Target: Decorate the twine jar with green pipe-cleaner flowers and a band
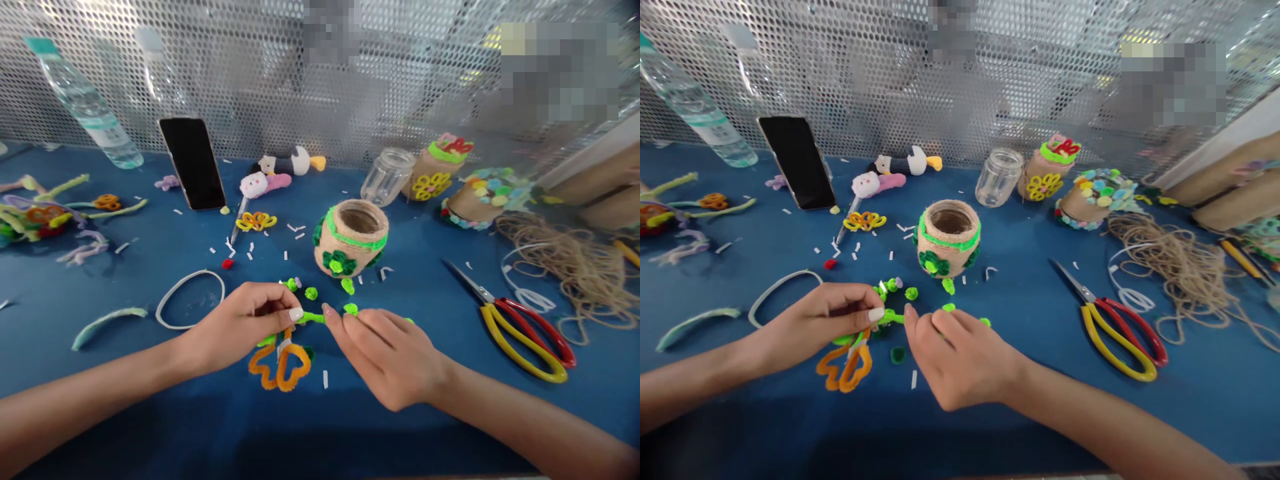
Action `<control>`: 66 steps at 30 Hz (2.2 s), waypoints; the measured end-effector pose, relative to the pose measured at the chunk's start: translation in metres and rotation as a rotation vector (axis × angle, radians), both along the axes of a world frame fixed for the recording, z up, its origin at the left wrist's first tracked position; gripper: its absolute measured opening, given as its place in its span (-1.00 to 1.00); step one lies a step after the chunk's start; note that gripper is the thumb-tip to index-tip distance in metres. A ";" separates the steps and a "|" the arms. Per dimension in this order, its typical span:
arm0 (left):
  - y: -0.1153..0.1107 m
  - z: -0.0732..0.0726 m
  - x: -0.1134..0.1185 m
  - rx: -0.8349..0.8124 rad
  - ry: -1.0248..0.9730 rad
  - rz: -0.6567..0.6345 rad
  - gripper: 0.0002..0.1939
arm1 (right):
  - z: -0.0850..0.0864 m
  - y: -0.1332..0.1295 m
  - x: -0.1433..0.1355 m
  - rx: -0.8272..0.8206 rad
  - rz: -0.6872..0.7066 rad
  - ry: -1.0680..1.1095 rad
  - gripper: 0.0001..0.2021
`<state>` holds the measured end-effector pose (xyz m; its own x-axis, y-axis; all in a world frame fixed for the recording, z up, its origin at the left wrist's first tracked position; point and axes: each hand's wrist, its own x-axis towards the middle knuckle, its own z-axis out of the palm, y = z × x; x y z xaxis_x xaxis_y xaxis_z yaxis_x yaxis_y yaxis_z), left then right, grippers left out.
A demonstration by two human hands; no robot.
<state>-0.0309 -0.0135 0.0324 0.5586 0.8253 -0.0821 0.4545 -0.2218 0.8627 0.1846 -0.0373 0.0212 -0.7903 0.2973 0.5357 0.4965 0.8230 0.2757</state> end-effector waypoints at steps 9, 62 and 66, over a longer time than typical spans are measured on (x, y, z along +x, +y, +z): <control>-0.004 -0.012 -0.005 0.868 0.171 -0.169 -0.77 | 0.007 0.006 -0.007 -1.367 -0.169 0.546 -0.81; 0.019 -0.001 -0.043 -0.358 -0.393 0.329 -0.78 | 0.022 0.009 0.009 -1.375 -0.400 0.467 -0.71; 0.008 -0.008 -0.035 -0.362 -0.432 0.341 -0.69 | 0.024 0.006 0.004 -1.385 -0.366 0.470 -0.73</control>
